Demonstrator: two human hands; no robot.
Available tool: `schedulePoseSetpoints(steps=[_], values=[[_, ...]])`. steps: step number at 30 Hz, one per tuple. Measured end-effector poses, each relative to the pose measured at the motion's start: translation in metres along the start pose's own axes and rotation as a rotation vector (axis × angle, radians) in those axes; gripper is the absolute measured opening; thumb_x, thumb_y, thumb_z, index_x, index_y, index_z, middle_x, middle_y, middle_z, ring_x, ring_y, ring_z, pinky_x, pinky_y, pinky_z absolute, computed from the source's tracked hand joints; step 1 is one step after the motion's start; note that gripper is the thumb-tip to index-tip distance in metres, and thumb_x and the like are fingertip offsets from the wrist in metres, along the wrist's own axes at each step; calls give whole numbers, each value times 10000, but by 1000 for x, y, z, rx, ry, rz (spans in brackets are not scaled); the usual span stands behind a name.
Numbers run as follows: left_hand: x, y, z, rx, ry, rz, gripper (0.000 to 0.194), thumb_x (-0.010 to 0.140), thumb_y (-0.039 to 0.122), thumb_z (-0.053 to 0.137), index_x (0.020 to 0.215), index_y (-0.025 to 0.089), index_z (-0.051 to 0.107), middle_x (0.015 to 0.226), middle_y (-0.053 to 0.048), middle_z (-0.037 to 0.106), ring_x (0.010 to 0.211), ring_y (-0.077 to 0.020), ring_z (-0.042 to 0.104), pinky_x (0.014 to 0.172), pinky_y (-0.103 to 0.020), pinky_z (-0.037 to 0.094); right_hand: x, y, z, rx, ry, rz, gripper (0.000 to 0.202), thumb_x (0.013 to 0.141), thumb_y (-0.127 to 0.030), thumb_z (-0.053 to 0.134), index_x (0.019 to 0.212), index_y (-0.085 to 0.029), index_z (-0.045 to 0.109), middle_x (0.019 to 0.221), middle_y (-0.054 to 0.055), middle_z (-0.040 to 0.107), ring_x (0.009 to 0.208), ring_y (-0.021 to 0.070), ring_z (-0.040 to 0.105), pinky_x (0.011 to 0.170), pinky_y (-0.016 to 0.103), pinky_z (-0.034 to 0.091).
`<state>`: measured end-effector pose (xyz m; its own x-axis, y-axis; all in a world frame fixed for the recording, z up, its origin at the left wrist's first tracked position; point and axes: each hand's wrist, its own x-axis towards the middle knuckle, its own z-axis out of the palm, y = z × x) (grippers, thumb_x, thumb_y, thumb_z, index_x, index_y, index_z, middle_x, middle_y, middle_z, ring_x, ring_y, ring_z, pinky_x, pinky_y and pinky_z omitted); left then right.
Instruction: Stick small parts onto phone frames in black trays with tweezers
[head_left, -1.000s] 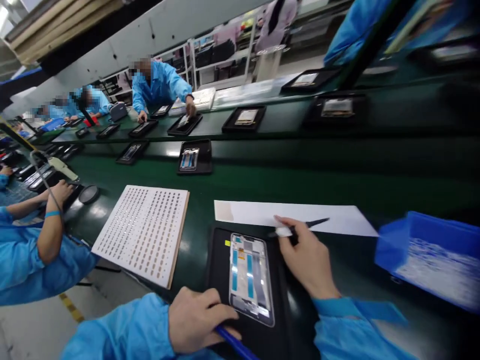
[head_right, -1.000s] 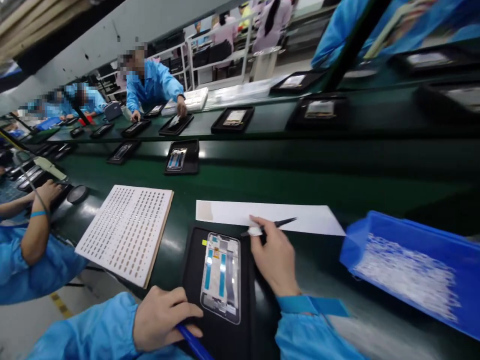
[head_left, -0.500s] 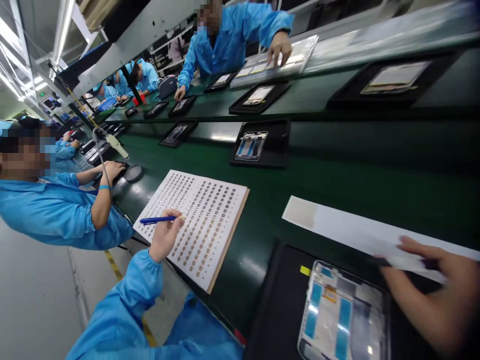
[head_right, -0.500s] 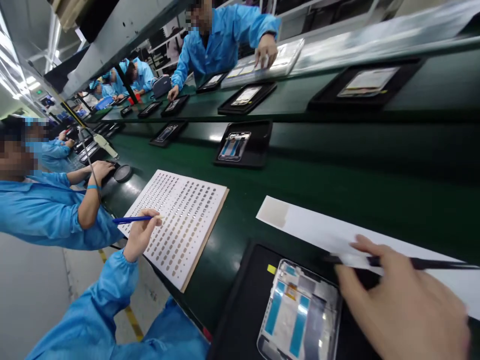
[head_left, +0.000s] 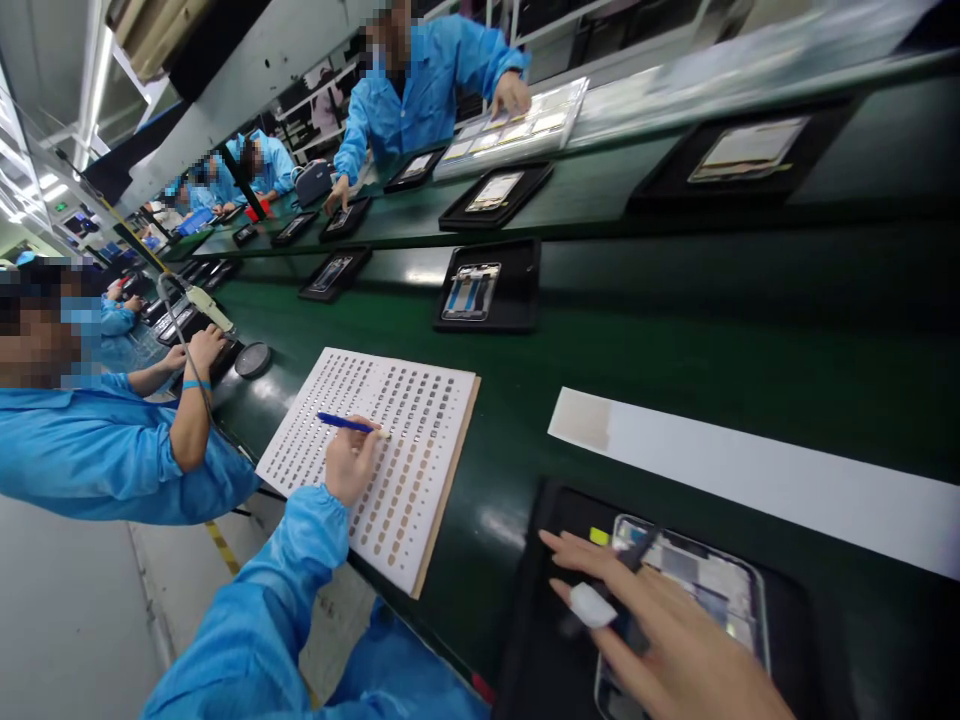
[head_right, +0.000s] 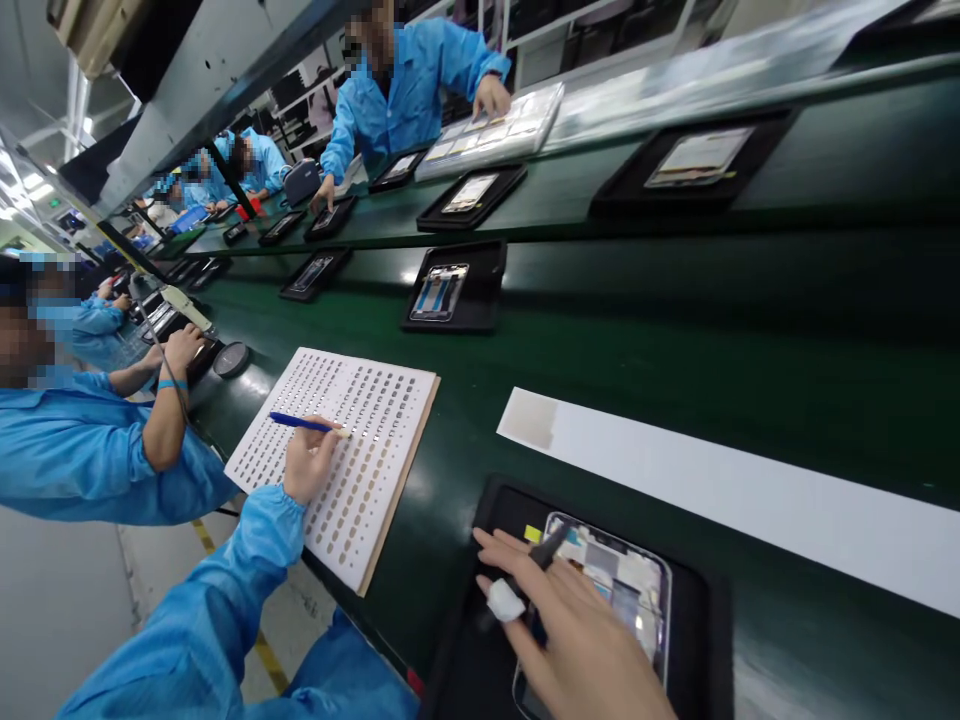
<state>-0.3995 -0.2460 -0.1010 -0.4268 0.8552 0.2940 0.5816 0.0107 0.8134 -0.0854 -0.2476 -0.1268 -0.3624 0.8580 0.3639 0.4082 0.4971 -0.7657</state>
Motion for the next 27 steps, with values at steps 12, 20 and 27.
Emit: schedulePoseSetpoints(steps=[12, 20, 27], values=[[-65, 112, 44, -326, -159, 278, 111, 838, 239, 692, 865, 180, 602, 795, -35, 709, 768, -164, 699, 729, -277, 570, 24, -54, -12, 619, 166, 436, 267, 721, -426, 720, 802, -231, 556, 768, 49, 711, 734, 203, 692, 674, 318, 568], [-67, 135, 71, -251, -290, 624, 90, 844, 200, 692, 848, 204, 603, 781, -32, 738, 712, -152, 708, 656, -253, 578, 9, -54, -31, 715, 298, 496, 315, 716, -443, 749, 804, -228, 537, 746, 24, 672, 729, 184, 673, 692, 310, 565], [-73, 142, 83, -332, -339, 495, 110, 823, 207, 714, 839, 196, 605, 805, -34, 728, 739, -153, 708, 692, -253, 574, 7, -52, -40, 720, 401, 474, 287, 719, -404, 737, 793, -227, 524, 723, 3, 618, 674, 159, 626, 622, 279, 546]])
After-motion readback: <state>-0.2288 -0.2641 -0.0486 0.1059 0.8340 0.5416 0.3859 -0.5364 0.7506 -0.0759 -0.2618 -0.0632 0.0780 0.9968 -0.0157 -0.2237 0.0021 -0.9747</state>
